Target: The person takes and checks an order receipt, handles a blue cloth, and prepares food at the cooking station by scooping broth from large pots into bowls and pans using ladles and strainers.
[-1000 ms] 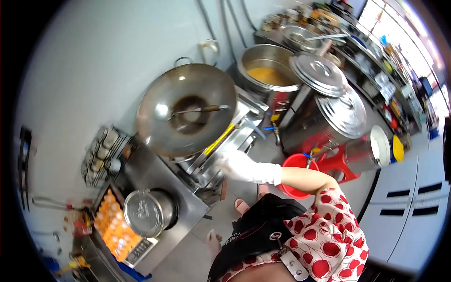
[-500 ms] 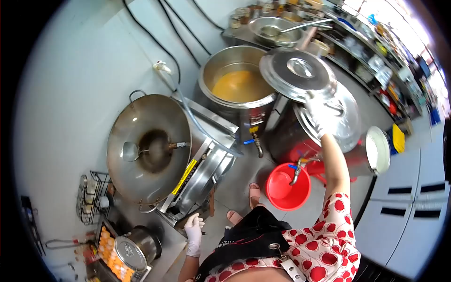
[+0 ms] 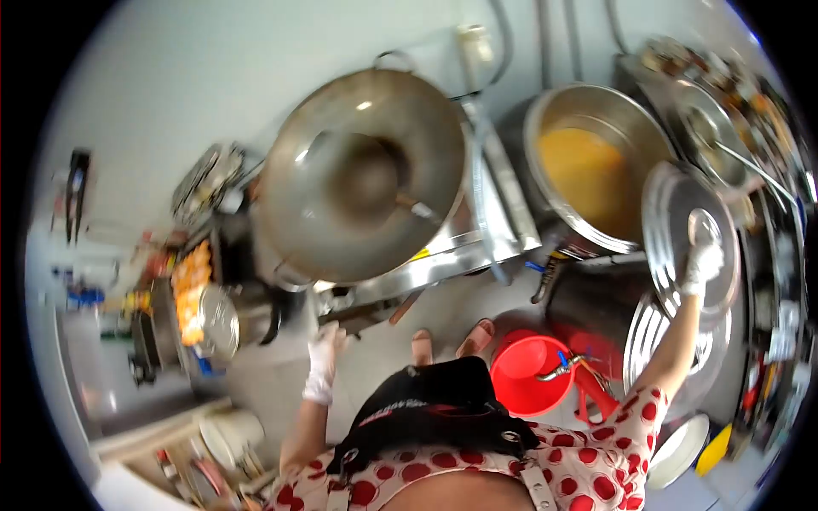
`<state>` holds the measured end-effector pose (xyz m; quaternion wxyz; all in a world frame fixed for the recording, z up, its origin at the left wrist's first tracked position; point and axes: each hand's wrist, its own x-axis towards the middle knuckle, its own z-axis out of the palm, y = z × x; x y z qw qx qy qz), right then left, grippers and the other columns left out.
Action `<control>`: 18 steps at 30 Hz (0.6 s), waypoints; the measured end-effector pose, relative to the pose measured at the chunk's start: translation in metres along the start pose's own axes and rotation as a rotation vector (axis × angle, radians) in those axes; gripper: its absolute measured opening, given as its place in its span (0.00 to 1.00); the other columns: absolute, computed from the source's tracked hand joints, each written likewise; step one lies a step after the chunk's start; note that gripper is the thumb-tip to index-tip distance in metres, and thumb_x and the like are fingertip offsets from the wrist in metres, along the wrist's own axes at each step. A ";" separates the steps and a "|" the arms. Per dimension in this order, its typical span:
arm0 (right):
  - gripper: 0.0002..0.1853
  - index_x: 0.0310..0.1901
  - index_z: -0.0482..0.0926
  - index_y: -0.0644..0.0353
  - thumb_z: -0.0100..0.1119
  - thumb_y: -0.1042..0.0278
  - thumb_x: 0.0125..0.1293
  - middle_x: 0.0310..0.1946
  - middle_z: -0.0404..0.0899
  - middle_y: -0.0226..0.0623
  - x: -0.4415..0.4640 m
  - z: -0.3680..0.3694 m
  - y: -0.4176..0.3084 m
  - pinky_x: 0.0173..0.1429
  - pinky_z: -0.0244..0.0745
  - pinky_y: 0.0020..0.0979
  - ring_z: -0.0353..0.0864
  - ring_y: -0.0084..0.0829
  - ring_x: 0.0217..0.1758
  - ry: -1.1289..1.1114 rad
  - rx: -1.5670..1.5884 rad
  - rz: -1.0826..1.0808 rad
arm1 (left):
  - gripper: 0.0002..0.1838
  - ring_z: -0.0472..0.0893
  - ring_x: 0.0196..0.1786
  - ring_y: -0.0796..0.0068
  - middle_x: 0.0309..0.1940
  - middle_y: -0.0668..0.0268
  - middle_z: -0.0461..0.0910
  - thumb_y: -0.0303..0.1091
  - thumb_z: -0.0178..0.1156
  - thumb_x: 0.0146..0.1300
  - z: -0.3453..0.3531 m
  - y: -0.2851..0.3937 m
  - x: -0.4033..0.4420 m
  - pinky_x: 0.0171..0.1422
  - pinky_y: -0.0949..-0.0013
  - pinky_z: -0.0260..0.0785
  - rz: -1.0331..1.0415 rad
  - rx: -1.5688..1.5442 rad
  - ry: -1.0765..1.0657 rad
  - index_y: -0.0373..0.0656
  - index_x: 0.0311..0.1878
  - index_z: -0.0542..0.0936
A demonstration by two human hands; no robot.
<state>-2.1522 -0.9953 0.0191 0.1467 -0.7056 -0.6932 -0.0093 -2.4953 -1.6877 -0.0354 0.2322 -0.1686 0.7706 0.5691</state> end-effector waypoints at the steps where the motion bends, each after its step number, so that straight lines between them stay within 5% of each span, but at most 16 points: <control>1: 0.16 0.50 0.78 0.63 0.55 0.65 0.62 0.43 0.81 0.51 0.008 0.018 0.000 0.52 0.75 0.42 0.81 0.48 0.46 0.221 0.054 -0.098 | 0.15 0.82 0.37 0.69 0.37 0.60 0.82 0.37 0.58 0.66 -0.006 0.003 0.010 0.42 0.67 0.75 -0.006 -0.016 0.043 0.37 0.49 0.78; 3: 0.17 0.50 0.78 0.68 0.58 0.67 0.63 0.45 0.81 0.49 -0.012 0.018 -0.032 0.54 0.74 0.37 0.81 0.44 0.47 0.533 0.249 -0.351 | 0.16 0.82 0.41 0.66 0.41 0.59 0.81 0.38 0.58 0.66 -0.012 0.008 0.038 0.45 0.64 0.75 0.047 -0.101 0.085 0.37 0.50 0.77; 5: 0.13 0.50 0.79 0.66 0.55 0.69 0.66 0.45 0.82 0.44 -0.111 -0.010 -0.114 0.58 0.72 0.33 0.79 0.36 0.50 0.178 0.783 -0.584 | 0.16 0.81 0.43 0.65 0.43 0.58 0.81 0.38 0.57 0.66 -0.007 0.009 0.066 0.48 0.64 0.74 0.072 -0.251 0.128 0.38 0.52 0.76; 8: 0.16 0.54 0.78 0.64 0.56 0.68 0.67 0.52 0.79 0.44 -0.222 0.017 -0.197 0.63 0.68 0.32 0.77 0.33 0.56 -0.494 0.875 -0.742 | 0.16 0.81 0.41 0.65 0.43 0.60 0.79 0.40 0.55 0.68 0.005 0.013 0.094 0.47 0.63 0.75 0.035 -0.417 0.190 0.40 0.51 0.74; 9: 0.18 0.57 0.76 0.63 0.56 0.69 0.66 0.54 0.78 0.44 -0.251 0.040 -0.219 0.64 0.66 0.31 0.76 0.32 0.58 -0.766 1.043 -0.583 | 0.14 0.81 0.41 0.65 0.42 0.61 0.79 0.39 0.55 0.68 0.004 0.008 0.105 0.44 0.64 0.76 0.047 -0.433 0.166 0.40 0.50 0.74; 10: 0.20 0.61 0.72 0.62 0.54 0.68 0.68 0.56 0.77 0.43 -0.268 0.075 -0.236 0.64 0.65 0.28 0.74 0.31 0.59 -0.824 1.085 -0.649 | 0.13 0.81 0.40 0.66 0.40 0.61 0.78 0.38 0.56 0.68 0.004 0.005 0.115 0.42 0.65 0.76 0.063 -0.449 0.135 0.40 0.49 0.73; 12: 0.20 0.62 0.70 0.65 0.49 0.70 0.71 0.56 0.76 0.36 -0.295 0.094 -0.274 0.63 0.63 0.23 0.71 0.23 0.57 -1.123 1.440 -0.243 | 0.07 0.81 0.31 0.72 0.33 0.66 0.78 0.33 0.58 0.66 0.014 0.011 0.122 0.31 0.74 0.74 0.159 -0.395 0.143 0.41 0.44 0.76; 16: 0.19 0.60 0.72 0.65 0.48 0.64 0.73 0.53 0.77 0.35 -0.310 0.115 -0.298 0.62 0.65 0.26 0.74 0.27 0.55 -1.035 1.499 -0.195 | 0.02 0.73 0.27 0.84 0.26 0.71 0.78 0.27 0.58 0.64 0.027 -0.003 0.132 0.29 0.77 0.67 0.389 -0.275 0.199 0.39 0.37 0.78; 18: 0.16 0.55 0.75 0.65 0.45 0.65 0.73 0.46 0.80 0.33 -0.312 0.119 -0.294 0.53 0.72 0.26 0.77 0.26 0.47 -1.015 1.437 -0.261 | 0.03 0.73 0.26 0.84 0.24 0.72 0.78 0.27 0.58 0.63 0.033 0.002 0.128 0.30 0.77 0.66 0.416 -0.304 0.276 0.39 0.34 0.78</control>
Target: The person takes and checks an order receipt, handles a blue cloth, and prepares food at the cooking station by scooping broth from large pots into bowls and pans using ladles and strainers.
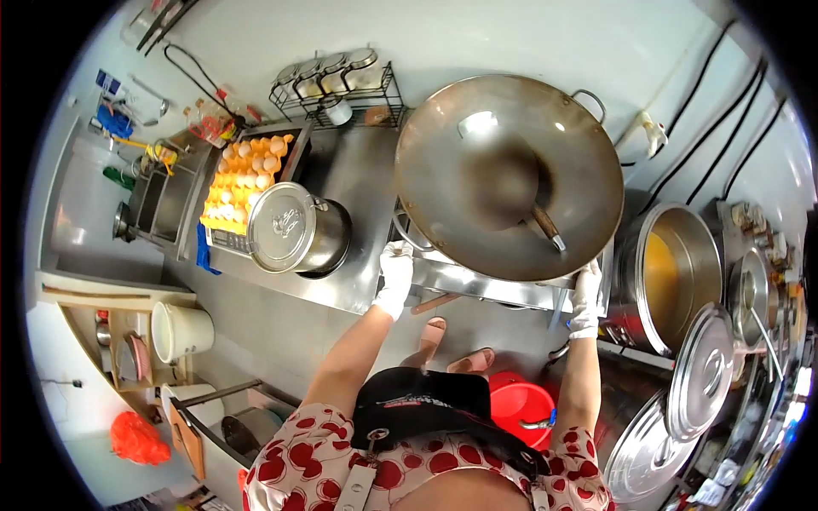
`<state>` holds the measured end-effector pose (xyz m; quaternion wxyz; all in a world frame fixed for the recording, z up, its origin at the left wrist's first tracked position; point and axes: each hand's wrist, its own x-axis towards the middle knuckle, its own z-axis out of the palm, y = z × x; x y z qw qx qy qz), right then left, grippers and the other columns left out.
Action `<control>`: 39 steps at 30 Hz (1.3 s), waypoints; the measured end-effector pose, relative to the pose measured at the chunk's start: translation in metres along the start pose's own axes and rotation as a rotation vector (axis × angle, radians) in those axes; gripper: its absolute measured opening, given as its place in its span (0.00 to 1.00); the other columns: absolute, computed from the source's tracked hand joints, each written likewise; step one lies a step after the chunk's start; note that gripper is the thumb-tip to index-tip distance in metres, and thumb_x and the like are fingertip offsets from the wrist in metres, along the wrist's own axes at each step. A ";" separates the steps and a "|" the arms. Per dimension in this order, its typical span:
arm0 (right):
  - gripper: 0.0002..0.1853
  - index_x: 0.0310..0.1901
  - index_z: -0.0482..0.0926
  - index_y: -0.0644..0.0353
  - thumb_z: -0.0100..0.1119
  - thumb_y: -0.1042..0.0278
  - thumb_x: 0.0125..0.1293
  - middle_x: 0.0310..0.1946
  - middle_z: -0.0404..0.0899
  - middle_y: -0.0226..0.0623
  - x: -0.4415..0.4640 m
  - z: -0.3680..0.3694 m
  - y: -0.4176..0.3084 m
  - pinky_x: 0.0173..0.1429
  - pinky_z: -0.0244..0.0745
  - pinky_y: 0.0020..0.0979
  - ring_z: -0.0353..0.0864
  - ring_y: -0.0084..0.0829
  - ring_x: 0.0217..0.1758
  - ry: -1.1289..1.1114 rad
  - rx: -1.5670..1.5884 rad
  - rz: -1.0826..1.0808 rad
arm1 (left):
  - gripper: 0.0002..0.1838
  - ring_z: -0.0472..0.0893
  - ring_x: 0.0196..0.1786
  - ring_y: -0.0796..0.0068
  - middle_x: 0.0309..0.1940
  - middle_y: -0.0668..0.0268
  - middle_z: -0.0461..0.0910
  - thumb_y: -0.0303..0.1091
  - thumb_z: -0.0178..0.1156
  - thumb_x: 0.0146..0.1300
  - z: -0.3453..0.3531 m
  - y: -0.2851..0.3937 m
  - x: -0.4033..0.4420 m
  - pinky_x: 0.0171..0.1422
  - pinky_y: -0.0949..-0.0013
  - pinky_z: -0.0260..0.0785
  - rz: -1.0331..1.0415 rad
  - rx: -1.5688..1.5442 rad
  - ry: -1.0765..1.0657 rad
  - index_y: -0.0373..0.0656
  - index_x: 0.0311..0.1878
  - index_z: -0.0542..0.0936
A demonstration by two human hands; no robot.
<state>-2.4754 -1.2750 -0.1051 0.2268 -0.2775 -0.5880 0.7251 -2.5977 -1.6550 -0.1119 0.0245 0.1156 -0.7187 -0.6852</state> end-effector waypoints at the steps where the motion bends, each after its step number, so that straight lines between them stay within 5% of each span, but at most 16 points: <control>1: 0.15 0.52 0.77 0.63 0.45 0.64 0.74 0.43 0.80 0.32 0.001 -0.001 0.000 0.50 0.73 0.26 0.78 0.25 0.43 0.005 0.040 0.023 | 0.04 0.73 0.26 0.84 0.23 0.72 0.78 0.27 0.59 0.62 0.002 0.007 -0.003 0.30 0.76 0.67 -0.018 0.013 0.033 0.39 0.32 0.78; 8: 0.16 0.51 0.77 0.66 0.44 0.67 0.71 0.45 0.80 0.34 -0.013 0.023 -0.022 0.55 0.69 0.26 0.76 0.28 0.49 0.007 -0.264 -0.080 | 0.03 0.72 0.27 0.83 0.22 0.71 0.77 0.24 0.59 0.60 -0.016 -0.020 0.014 0.32 0.77 0.66 0.127 -0.051 0.093 0.39 0.30 0.78; 12: 0.22 0.61 0.71 0.65 0.47 0.59 0.72 0.56 0.76 0.42 0.004 0.020 0.006 0.64 0.63 0.29 0.72 0.32 0.60 0.000 -0.226 -0.067 | 0.07 0.71 0.23 0.82 0.22 0.72 0.74 0.21 0.50 0.61 -0.027 0.019 0.009 0.23 0.78 0.61 -0.152 -0.177 -0.133 0.42 0.31 0.76; 16: 0.26 0.65 0.66 0.65 0.49 0.58 0.71 0.61 0.70 0.48 0.000 0.015 0.002 0.69 0.59 0.30 0.67 0.38 0.66 -0.037 -0.266 -0.057 | 0.05 0.73 0.22 0.80 0.25 0.69 0.75 0.23 0.50 0.63 -0.024 0.025 0.002 0.21 0.78 0.61 -0.186 -0.134 -0.059 0.43 0.40 0.74; 20: 0.18 0.54 0.76 0.62 0.54 0.61 0.66 0.48 0.79 0.51 -0.035 0.000 -0.033 0.59 0.70 0.33 0.78 0.41 0.55 0.192 -0.569 -0.075 | 0.04 0.75 0.27 0.78 0.28 0.70 0.75 0.34 0.54 0.68 -0.047 -0.006 0.009 0.29 0.75 0.66 -0.267 -0.073 0.027 0.45 0.41 0.73; 21: 0.12 0.42 0.80 0.62 0.55 0.63 0.63 0.38 0.81 0.50 -0.050 -0.010 -0.046 0.53 0.73 0.35 0.81 0.43 0.46 0.319 -0.600 -0.115 | 0.05 0.74 0.26 0.78 0.27 0.71 0.74 0.34 0.55 0.67 -0.039 0.001 -0.009 0.27 0.75 0.66 -0.291 0.001 0.082 0.45 0.41 0.73; 24: 0.11 0.35 0.82 0.57 0.53 0.61 0.62 0.30 0.81 0.48 -0.070 -0.060 0.019 0.44 0.76 0.43 0.82 0.47 0.37 0.434 -1.049 0.097 | 0.06 0.77 0.26 0.77 0.28 0.67 0.78 0.35 0.57 0.66 -0.048 -0.023 -0.037 0.26 0.76 0.67 -0.563 -0.042 -0.411 0.43 0.40 0.77; 26: 0.11 0.36 0.81 0.57 0.55 0.60 0.61 0.31 0.81 0.50 -0.083 -0.076 0.065 0.42 0.75 0.46 0.81 0.53 0.36 0.318 -1.024 0.169 | 0.09 0.80 0.29 0.76 0.31 0.65 0.81 0.37 0.58 0.65 -0.004 -0.007 -0.088 0.29 0.75 0.70 -0.604 0.335 -0.501 0.42 0.40 0.80; 28: 0.13 0.43 0.80 0.55 0.54 0.62 0.59 0.33 0.82 0.50 -0.092 -0.076 0.090 0.44 0.76 0.46 0.81 0.52 0.38 0.299 -1.035 0.250 | 0.11 0.81 0.32 0.76 0.33 0.65 0.82 0.39 0.58 0.66 0.020 -0.013 -0.114 0.34 0.75 0.72 -0.668 0.364 -0.719 0.41 0.43 0.80; 31: 0.10 0.38 0.81 0.56 0.54 0.63 0.60 0.33 0.82 0.49 -0.109 -0.091 0.159 0.44 0.76 0.45 0.82 0.50 0.38 0.274 -1.111 0.409 | 0.13 0.82 0.34 0.74 0.37 0.61 0.82 0.37 0.53 0.69 0.043 -0.011 -0.144 0.38 0.73 0.75 -0.568 0.455 -0.977 0.38 0.47 0.78; 33: 0.10 0.35 0.81 0.57 0.55 0.62 0.60 0.32 0.81 0.51 -0.122 -0.099 0.135 0.43 0.76 0.44 0.81 0.49 0.37 0.290 -1.038 0.344 | 0.13 0.82 0.35 0.75 0.37 0.62 0.82 0.36 0.53 0.69 0.042 -0.017 -0.150 0.39 0.74 0.74 -0.540 0.527 -1.059 0.37 0.47 0.79; 35: 0.08 0.33 0.81 0.56 0.56 0.62 0.62 0.30 0.81 0.47 -0.127 -0.105 0.008 0.39 0.75 0.45 0.81 0.48 0.34 0.389 -0.989 0.107 | 0.12 0.81 0.34 0.77 0.35 0.65 0.82 0.36 0.54 0.68 0.040 -0.016 -0.153 0.39 0.75 0.72 -0.452 0.582 -1.115 0.38 0.46 0.80; 36: 0.10 0.29 0.79 0.57 0.55 0.61 0.63 0.26 0.78 0.46 -0.124 -0.128 -0.030 0.36 0.73 0.45 0.79 0.49 0.30 0.498 -1.021 -0.158 | 0.11 0.80 0.33 0.78 0.34 0.66 0.82 0.36 0.54 0.68 0.037 -0.023 -0.150 0.38 0.75 0.71 -0.450 0.600 -1.094 0.39 0.46 0.80; 39: 0.05 0.35 0.78 0.60 0.56 0.69 0.62 0.29 0.78 0.44 -0.105 -0.224 -0.136 0.40 0.73 0.38 0.79 0.45 0.33 0.875 -1.073 -0.376 | 0.11 0.80 0.32 0.78 0.33 0.66 0.82 0.35 0.54 0.68 0.026 -0.035 -0.139 0.36 0.75 0.71 -0.466 0.643 -1.004 0.39 0.45 0.80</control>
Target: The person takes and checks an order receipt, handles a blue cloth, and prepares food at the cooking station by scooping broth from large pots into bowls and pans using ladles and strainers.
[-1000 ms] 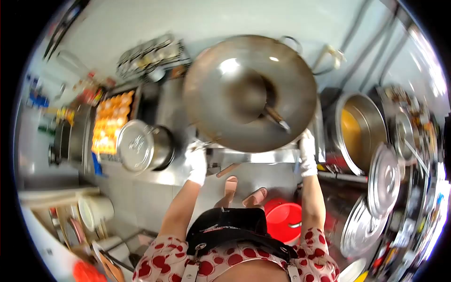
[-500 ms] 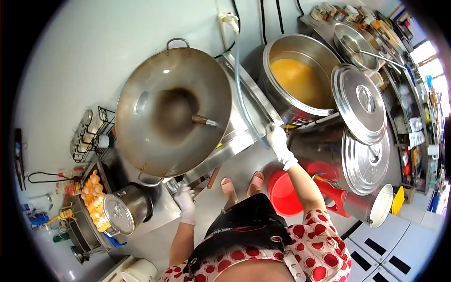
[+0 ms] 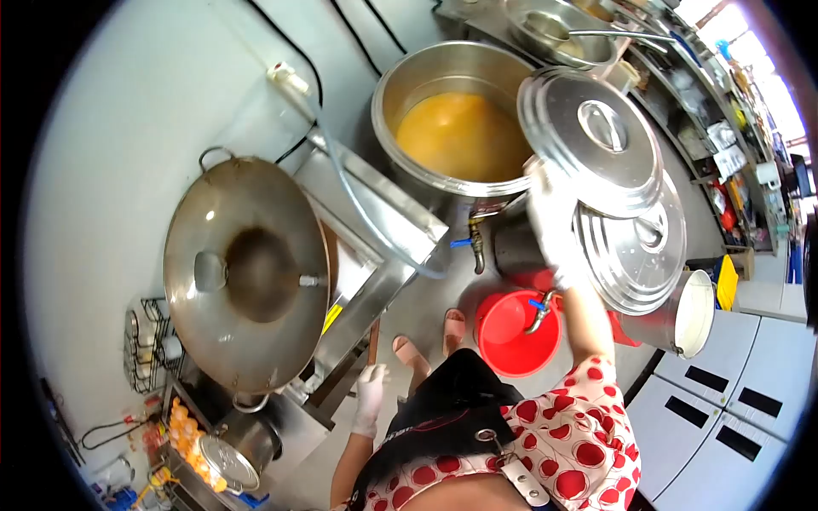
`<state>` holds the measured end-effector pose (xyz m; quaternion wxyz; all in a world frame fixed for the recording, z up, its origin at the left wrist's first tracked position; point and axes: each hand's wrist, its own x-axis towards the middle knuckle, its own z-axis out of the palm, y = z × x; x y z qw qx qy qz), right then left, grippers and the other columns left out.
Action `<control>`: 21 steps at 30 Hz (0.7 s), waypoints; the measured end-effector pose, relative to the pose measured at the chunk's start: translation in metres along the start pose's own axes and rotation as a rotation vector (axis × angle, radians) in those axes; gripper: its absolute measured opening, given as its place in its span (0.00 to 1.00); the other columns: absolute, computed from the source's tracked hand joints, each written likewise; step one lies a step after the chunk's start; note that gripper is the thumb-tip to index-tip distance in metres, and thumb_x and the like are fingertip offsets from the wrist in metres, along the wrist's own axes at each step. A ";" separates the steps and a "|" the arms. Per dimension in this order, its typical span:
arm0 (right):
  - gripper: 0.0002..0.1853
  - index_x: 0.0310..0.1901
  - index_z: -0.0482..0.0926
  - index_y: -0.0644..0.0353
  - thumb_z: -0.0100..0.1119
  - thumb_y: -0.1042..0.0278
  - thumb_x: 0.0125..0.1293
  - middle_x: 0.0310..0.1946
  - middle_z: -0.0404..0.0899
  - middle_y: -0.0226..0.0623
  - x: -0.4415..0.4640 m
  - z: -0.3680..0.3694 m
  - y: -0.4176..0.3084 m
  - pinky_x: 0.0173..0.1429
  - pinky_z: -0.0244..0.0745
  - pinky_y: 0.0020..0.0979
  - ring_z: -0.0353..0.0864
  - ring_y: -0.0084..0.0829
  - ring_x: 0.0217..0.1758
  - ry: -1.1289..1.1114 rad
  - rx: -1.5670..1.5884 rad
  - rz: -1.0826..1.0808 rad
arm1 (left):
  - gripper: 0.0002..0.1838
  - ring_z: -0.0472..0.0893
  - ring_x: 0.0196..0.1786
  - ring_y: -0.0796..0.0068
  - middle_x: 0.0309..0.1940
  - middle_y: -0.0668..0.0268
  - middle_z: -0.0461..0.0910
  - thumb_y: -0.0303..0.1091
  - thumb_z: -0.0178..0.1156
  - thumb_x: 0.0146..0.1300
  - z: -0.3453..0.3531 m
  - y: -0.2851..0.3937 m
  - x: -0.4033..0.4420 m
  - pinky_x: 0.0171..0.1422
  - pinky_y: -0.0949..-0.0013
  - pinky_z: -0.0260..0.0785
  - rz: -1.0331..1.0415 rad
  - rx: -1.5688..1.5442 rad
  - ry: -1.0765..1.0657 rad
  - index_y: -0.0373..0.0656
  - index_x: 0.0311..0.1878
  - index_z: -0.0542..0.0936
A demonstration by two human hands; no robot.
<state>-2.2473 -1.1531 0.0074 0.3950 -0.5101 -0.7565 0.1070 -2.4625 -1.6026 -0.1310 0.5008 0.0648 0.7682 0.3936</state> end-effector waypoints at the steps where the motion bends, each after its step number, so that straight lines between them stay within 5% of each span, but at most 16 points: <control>1: 0.08 0.41 0.80 0.60 0.55 0.68 0.64 0.34 0.81 0.45 0.038 -0.015 0.012 0.46 0.74 0.39 0.80 0.45 0.38 0.239 -0.061 -0.048 | 0.11 0.79 0.31 0.78 0.34 0.66 0.82 0.35 0.54 0.68 -0.003 -0.002 0.003 0.35 0.75 0.70 -0.012 0.010 0.025 0.40 0.44 0.80; 3: 0.11 0.44 0.79 0.57 0.57 0.67 0.61 0.38 0.80 0.43 0.096 -0.021 0.088 0.48 0.76 0.41 0.79 0.42 0.45 0.371 -0.489 -0.133 | 0.10 0.78 0.33 0.80 0.33 0.67 0.81 0.35 0.55 0.68 -0.004 0.014 -0.003 0.38 0.75 0.70 -0.047 -0.018 0.054 0.38 0.43 0.80; 7: 0.16 0.49 0.76 0.56 0.51 0.60 0.63 0.35 0.80 0.43 0.125 -0.010 0.216 0.43 0.76 0.44 0.79 0.46 0.37 0.076 -0.941 0.019 | 0.11 0.78 0.33 0.81 0.32 0.69 0.80 0.36 0.56 0.67 -0.012 0.011 -0.004 0.37 0.74 0.70 -0.061 0.064 0.139 0.38 0.43 0.80; 10: 0.17 0.49 0.79 0.56 0.51 0.61 0.61 0.36 0.82 0.47 0.136 -0.007 0.247 0.47 0.76 0.45 0.82 0.47 0.41 0.030 -0.633 0.117 | 0.12 0.79 0.31 0.77 0.30 0.68 0.79 0.36 0.54 0.67 -0.009 -0.001 -0.007 0.35 0.73 0.69 -0.092 0.005 0.148 0.36 0.42 0.79; 13: 0.17 0.50 0.81 0.56 0.48 0.64 0.63 0.43 0.81 0.51 0.129 -0.004 0.226 0.54 0.74 0.40 0.81 0.46 0.48 0.066 -0.362 0.219 | 0.13 0.80 0.32 0.74 0.32 0.65 0.80 0.36 0.53 0.66 -0.006 -0.014 -0.017 0.36 0.71 0.70 -0.130 0.015 0.125 0.34 0.42 0.78; 15: 0.19 0.56 0.76 0.62 0.47 0.66 0.66 0.46 0.79 0.56 0.123 -0.011 0.190 0.58 0.70 0.40 0.78 0.51 0.52 -0.112 -0.152 0.218 | 0.15 0.81 0.33 0.73 0.34 0.64 0.81 0.38 0.54 0.66 -0.003 -0.022 -0.024 0.38 0.70 0.71 -0.128 0.029 0.071 0.33 0.45 0.78; 21: 0.19 0.56 0.76 0.62 0.44 0.72 0.65 0.46 0.79 0.57 0.083 0.008 0.055 0.58 0.69 0.41 0.77 0.53 0.50 -0.110 -0.063 -0.053 | 0.14 0.78 0.31 0.77 0.30 0.66 0.79 0.36 0.54 0.66 -0.004 -0.023 -0.025 0.36 0.73 0.69 -0.071 0.070 0.090 0.33 0.40 0.78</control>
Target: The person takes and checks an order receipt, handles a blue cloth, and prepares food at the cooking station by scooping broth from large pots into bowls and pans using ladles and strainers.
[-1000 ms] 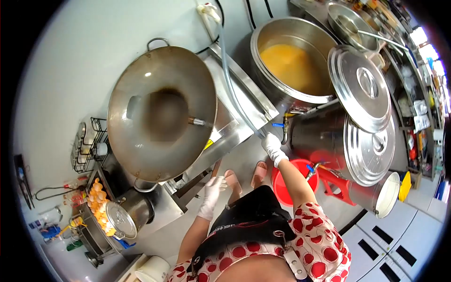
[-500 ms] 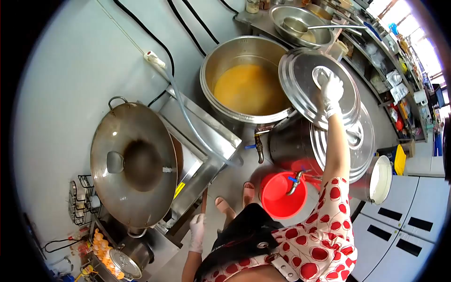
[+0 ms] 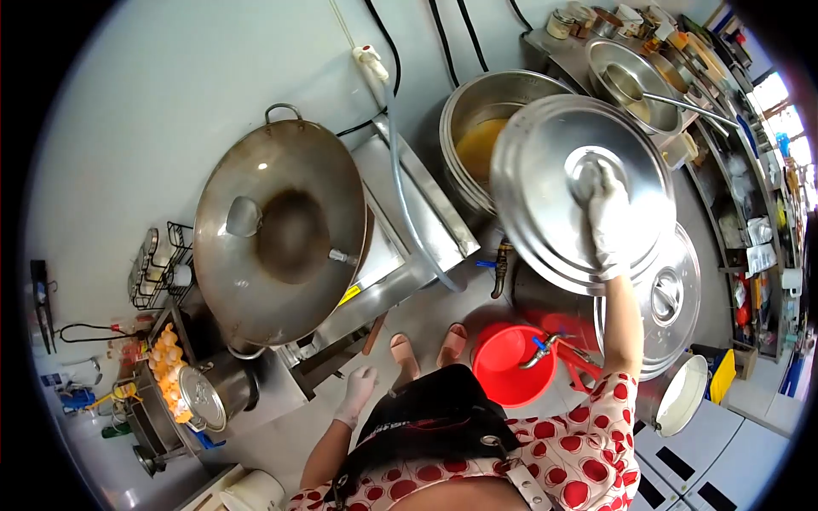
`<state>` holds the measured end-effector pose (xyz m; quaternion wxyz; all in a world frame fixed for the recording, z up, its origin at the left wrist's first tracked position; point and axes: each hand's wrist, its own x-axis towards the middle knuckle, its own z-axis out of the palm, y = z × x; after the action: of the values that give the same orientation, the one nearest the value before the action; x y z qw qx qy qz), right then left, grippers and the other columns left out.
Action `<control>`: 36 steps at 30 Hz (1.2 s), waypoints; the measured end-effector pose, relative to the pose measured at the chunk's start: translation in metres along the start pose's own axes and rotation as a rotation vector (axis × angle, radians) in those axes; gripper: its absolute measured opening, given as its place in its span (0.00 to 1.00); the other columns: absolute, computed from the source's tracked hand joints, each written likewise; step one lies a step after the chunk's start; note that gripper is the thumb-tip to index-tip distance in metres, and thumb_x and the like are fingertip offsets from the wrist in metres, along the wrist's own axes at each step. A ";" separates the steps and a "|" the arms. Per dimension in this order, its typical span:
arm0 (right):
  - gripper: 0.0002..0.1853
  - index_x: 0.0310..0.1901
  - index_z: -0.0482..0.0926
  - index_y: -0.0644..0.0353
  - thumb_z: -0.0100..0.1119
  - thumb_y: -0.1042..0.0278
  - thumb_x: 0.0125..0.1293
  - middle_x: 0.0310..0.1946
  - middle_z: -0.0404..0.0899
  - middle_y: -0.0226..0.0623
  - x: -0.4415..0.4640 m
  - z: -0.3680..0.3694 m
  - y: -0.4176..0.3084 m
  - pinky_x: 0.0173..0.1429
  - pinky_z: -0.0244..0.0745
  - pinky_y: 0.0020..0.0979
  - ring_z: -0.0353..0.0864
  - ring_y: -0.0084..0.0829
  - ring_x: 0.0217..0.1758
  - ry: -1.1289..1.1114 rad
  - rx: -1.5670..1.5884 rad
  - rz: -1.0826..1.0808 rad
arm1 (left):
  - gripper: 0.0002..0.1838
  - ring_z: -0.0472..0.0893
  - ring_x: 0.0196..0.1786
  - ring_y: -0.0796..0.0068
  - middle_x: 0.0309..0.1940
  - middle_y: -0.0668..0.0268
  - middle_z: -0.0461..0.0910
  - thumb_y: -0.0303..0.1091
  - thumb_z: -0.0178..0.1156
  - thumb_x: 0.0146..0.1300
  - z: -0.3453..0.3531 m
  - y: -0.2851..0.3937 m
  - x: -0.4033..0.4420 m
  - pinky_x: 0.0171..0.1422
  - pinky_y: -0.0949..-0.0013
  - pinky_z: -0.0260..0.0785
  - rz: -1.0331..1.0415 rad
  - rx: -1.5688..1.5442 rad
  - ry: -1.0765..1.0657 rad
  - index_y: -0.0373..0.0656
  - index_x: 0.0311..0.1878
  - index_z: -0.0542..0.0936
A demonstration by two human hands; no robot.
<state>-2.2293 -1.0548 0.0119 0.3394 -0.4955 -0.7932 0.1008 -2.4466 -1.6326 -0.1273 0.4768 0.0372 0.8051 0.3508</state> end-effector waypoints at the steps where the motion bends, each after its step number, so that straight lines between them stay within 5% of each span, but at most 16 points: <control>1: 0.18 0.54 0.76 0.62 0.44 0.72 0.64 0.43 0.79 0.55 -0.005 0.000 -0.030 0.55 0.71 0.42 0.78 0.53 0.47 -0.043 0.035 -0.022 | 0.14 0.78 0.31 0.77 0.30 0.67 0.79 0.37 0.55 0.66 -0.001 0.000 0.001 0.35 0.73 0.68 0.019 -0.024 0.009 0.34 0.41 0.79; 6: 0.14 0.46 0.80 0.58 0.54 0.73 0.57 0.31 0.79 0.45 -0.038 0.063 -0.106 0.42 0.74 0.43 0.79 0.45 0.34 -0.054 0.021 -0.205 | 0.14 0.77 0.32 0.79 0.29 0.68 0.78 0.37 0.56 0.65 -0.003 0.010 -0.007 0.36 0.73 0.69 0.034 -0.032 0.070 0.33 0.40 0.78; 10: 0.16 0.46 0.80 0.58 0.60 0.72 0.54 0.32 0.79 0.43 -0.056 0.103 -0.144 0.43 0.74 0.41 0.79 0.44 0.36 -0.144 0.067 -0.210 | 0.14 0.78 0.32 0.78 0.31 0.67 0.80 0.37 0.55 0.66 -0.005 -0.008 -0.020 0.37 0.73 0.69 0.018 -0.034 0.094 0.33 0.41 0.78; 12: 0.17 0.47 0.81 0.58 0.59 0.73 0.52 0.31 0.79 0.43 -0.063 0.127 -0.152 0.40 0.74 0.41 0.79 0.43 0.35 -0.161 0.086 -0.218 | 0.14 0.79 0.32 0.77 0.32 0.66 0.80 0.37 0.55 0.66 -0.010 -0.066 0.004 0.37 0.72 0.69 0.027 -0.011 0.061 0.33 0.41 0.78; 14: 0.15 0.43 0.81 0.57 0.57 0.73 0.52 0.30 0.79 0.43 -0.068 0.146 -0.165 0.39 0.74 0.42 0.80 0.43 0.35 -0.210 0.055 -0.165 | 0.14 0.79 0.34 0.75 0.34 0.64 0.81 0.37 0.53 0.67 -0.007 -0.010 -0.037 0.37 0.72 0.70 -0.099 -0.093 0.076 0.33 0.43 0.78; 20: 0.16 0.47 0.78 0.56 0.54 0.74 0.55 0.33 0.79 0.45 -0.065 0.162 -0.178 0.42 0.75 0.41 0.79 0.42 0.38 -0.149 0.048 -0.140 | 0.15 0.80 0.36 0.72 0.39 0.61 0.81 0.38 0.52 0.67 -0.010 -0.035 -0.045 0.43 0.70 0.70 -0.102 -0.057 0.023 0.34 0.45 0.78; 22: 0.22 0.54 0.74 0.59 0.57 0.72 0.54 0.40 0.78 0.46 -0.064 0.134 -0.182 0.46 0.73 0.41 0.77 0.45 0.43 -0.251 -0.023 -0.209 | 0.15 0.80 0.37 0.72 0.39 0.61 0.81 0.37 0.52 0.67 -0.011 -0.035 -0.040 0.43 0.70 0.70 -0.080 -0.018 -0.007 0.33 0.45 0.77; 26: 0.24 0.54 0.72 0.65 0.58 0.72 0.53 0.43 0.75 0.50 -0.098 0.074 -0.182 0.50 0.70 0.42 0.74 0.47 0.45 0.051 0.123 -0.218 | 0.15 0.80 0.37 0.72 0.36 0.61 0.80 0.37 0.52 0.67 -0.010 -0.029 -0.030 0.41 0.69 0.70 -0.052 0.028 -0.091 0.33 0.45 0.77; 31: 0.21 0.52 0.73 0.65 0.58 0.69 0.56 0.39 0.76 0.49 -0.217 -0.014 -0.150 0.48 0.71 0.43 0.74 0.47 0.44 -0.151 0.136 -0.111 | 0.12 0.80 0.35 0.74 0.35 0.62 0.81 0.37 0.52 0.68 -0.017 -0.047 0.007 0.39 0.71 0.72 0.050 0.161 -0.302 0.38 0.45 0.78; 36: 0.18 0.50 0.75 0.59 0.58 0.66 0.58 0.37 0.79 0.46 -0.380 -0.102 -0.084 0.47 0.74 0.43 0.78 0.47 0.43 -0.436 -0.028 0.158 | 0.09 0.76 0.23 0.77 0.28 0.65 0.79 0.35 0.54 0.66 -0.026 -0.051 0.028 0.24 0.73 0.67 0.047 0.264 -0.429 0.38 0.41 0.77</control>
<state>-2.1192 -1.4389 -0.0369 0.1440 -0.5271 -0.8079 0.2207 -2.4684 -1.6738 -0.1715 0.6196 0.1915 0.7232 0.2375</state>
